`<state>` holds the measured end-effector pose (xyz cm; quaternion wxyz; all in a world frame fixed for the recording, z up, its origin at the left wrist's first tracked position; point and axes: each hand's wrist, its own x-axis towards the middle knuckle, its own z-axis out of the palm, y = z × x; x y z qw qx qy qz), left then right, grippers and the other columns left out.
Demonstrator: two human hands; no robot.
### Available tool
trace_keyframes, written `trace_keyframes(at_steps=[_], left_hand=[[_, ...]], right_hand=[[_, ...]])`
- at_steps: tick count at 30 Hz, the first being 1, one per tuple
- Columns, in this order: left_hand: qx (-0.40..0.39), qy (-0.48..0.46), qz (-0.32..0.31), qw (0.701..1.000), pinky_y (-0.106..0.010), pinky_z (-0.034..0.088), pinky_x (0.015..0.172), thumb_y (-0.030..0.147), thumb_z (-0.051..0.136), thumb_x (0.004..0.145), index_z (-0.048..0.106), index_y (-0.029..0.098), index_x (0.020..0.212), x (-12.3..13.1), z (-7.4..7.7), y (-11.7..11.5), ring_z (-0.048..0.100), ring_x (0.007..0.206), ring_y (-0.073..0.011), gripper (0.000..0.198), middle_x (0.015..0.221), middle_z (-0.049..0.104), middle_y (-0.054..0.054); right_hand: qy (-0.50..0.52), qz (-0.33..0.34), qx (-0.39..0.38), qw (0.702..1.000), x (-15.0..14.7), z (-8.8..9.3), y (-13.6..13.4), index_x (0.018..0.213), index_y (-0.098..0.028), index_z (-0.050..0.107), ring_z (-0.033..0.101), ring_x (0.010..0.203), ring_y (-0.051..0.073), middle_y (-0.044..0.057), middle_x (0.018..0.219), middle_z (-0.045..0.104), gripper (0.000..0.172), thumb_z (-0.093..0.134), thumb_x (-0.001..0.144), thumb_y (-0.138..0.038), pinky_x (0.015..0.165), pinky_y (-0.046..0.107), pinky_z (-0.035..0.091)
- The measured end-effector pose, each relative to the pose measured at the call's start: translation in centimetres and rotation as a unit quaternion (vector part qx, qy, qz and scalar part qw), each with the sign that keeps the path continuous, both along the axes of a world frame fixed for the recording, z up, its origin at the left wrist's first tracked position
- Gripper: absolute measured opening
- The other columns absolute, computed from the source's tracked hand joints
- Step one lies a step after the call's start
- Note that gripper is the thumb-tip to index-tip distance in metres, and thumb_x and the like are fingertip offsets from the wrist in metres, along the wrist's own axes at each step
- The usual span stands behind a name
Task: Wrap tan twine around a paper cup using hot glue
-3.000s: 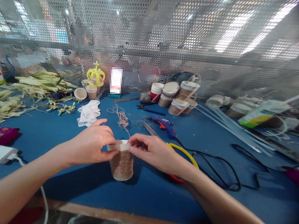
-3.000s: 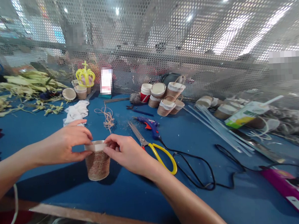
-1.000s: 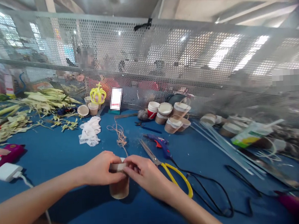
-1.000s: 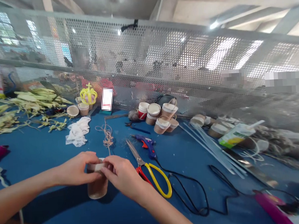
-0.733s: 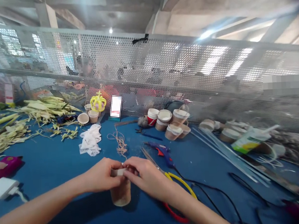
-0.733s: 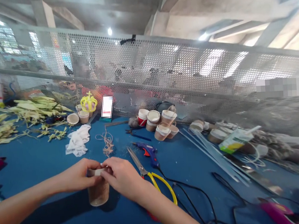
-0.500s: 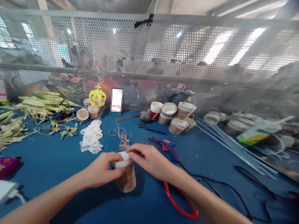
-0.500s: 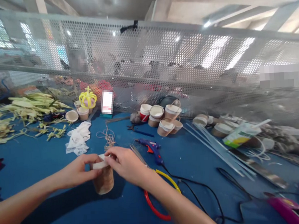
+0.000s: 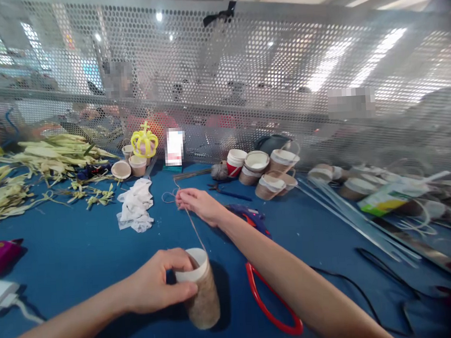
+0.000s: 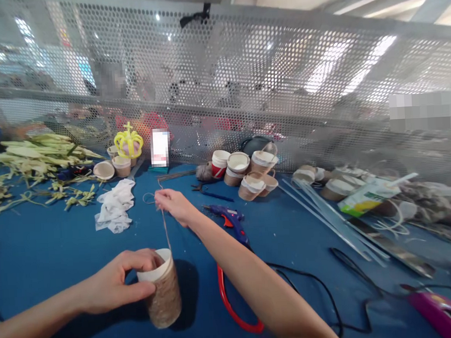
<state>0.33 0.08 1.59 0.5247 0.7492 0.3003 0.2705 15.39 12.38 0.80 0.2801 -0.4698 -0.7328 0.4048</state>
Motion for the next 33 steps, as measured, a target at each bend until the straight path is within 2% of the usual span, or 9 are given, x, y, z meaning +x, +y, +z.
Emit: trace_keyframes(at_steps=[5, 8, 13, 18, 22, 26, 29, 31, 33], left_hand=[[0.009, -0.014, -0.026, 1.000, -0.027, 0.041, 0.076, 0.020, 0.056, 0.073, 0.052, 0.013, 0.060, 0.0, -0.1, -0.3, 0.054, 0.078, -0.0166, 0.015, 0.075, 0.060, -0.005], [-0.003, -0.016, -0.022, 1.000, -0.027, 0.040, 0.076, 0.024, 0.055, 0.075, 0.054, 0.013, 0.063, -0.1, -0.4, -0.3, 0.053, 0.078, -0.0169, 0.016, 0.078, 0.060, -0.006], [-0.096, -0.015, 0.051, 0.994, -0.025, 0.039, 0.068, 0.033, 0.057, 0.072, 0.054, 0.012, 0.065, -0.1, -1.1, 0.2, 0.049, 0.070, -0.0143, 0.022, 0.073, 0.056, -0.003], [-0.133, -0.015, 0.123, 0.983, -0.022, 0.034, 0.058, 0.040, 0.057, 0.071, 0.050, 0.014, 0.061, -0.1, -1.6, 0.8, 0.042, 0.059, -0.0110, 0.029, 0.058, 0.047, 0.003], [-0.135, -0.025, 0.175, 0.975, -0.023, 0.036, 0.060, 0.041, 0.056, 0.072, 0.052, 0.014, 0.065, -0.3, -1.8, 1.0, 0.045, 0.060, -0.0121, 0.028, 0.060, 0.050, 0.002], [-0.112, -0.027, 0.212, 0.970, -0.025, 0.039, 0.064, 0.039, 0.055, 0.075, 0.055, 0.014, 0.071, -0.5, -2.5, 1.2, 0.048, 0.064, -0.0134, 0.026, 0.066, 0.055, 0.000], [-0.081, -0.027, 0.207, 0.975, -0.027, 0.040, 0.068, 0.036, 0.054, 0.077, 0.058, 0.013, 0.074, -0.4, -2.7, 1.2, 0.050, 0.068, -0.0143, 0.023, 0.070, 0.057, -0.002], [-0.057, -0.007, 0.203, 0.978, -0.027, 0.040, 0.070, 0.034, 0.055, 0.076, 0.058, 0.013, 0.072, -0.3, -2.6, 1.3, 0.051, 0.071, -0.0151, 0.021, 0.072, 0.059, -0.002], [-0.034, 0.028, 0.200, 0.979, -0.027, 0.040, 0.069, 0.033, 0.054, 0.076, 0.058, 0.014, 0.068, -0.3, -2.3, 1.4, 0.051, 0.071, -0.0153, 0.021, 0.071, 0.060, -0.002]], right_hand=[[-0.034, -0.061, 0.082, 0.994, -0.9, 2.1, 5.6, 0.113, -0.015, 0.052, 0.057, 0.094, 0.021, 0.008, 0.113, 0.055, 0.030, 0.051, 0.086, -0.029, 0.077, 0.041, 0.048], [-0.089, -0.036, 0.099, 0.990, -1.2, 3.6, 7.1, 0.113, -0.015, 0.052, 0.057, 0.094, 0.021, 0.008, 0.113, 0.055, 0.030, 0.051, 0.087, -0.029, 0.077, 0.041, 0.048], [-0.223, 0.050, 0.085, 0.970, -0.4, 5.8, 5.6, 0.108, -0.016, 0.055, 0.059, 0.089, 0.019, 0.006, 0.108, 0.057, 0.025, 0.051, 0.087, -0.029, 0.074, 0.037, 0.049], [-0.291, -0.028, 0.137, 0.947, 5.2, 7.7, 1.2, 0.080, -0.016, 0.062, 0.061, 0.069, 0.016, 0.003, 0.069, 0.064, 0.019, 0.045, 0.087, -0.023, 0.068, 0.028, 0.045], [-0.355, -0.141, 0.137, 0.914, 10.7, 5.1, -2.8, 0.069, -0.019, 0.058, 0.059, 0.064, 0.020, 0.004, 0.064, 0.060, 0.007, 0.056, 0.076, -0.018, 0.059, 0.031, 0.043], [-0.409, -0.227, 0.080, 0.880, 13.8, 0.9, -4.7, 0.060, -0.020, 0.053, 0.059, 0.059, 0.022, 0.002, 0.056, 0.053, 0.015, 0.065, 0.069, -0.019, 0.054, 0.033, 0.043], [-0.425, -0.262, 0.038, 0.866, 14.5, -0.8, -5.0, 0.074, -0.017, 0.058, 0.060, 0.069, 0.020, 0.005, 0.069, 0.058, 0.010, 0.057, 0.080, -0.025, 0.061, 0.033, 0.046], [-0.425, -0.272, 0.004, 0.864, 14.8, -1.1, -4.9, 0.091, -0.015, 0.058, 0.059, 0.074, 0.016, 0.005, 0.086, 0.061, 0.016, 0.051, 0.086, -0.029, 0.066, 0.032, 0.048], [-0.415, -0.273, -0.021, 0.867, 15.0, -1.1, -4.7, 0.093, -0.015, 0.059, 0.059, 0.075, 0.014, 0.004, 0.090, 0.062, 0.018, 0.052, 0.086, -0.030, 0.067, 0.032, 0.049]])
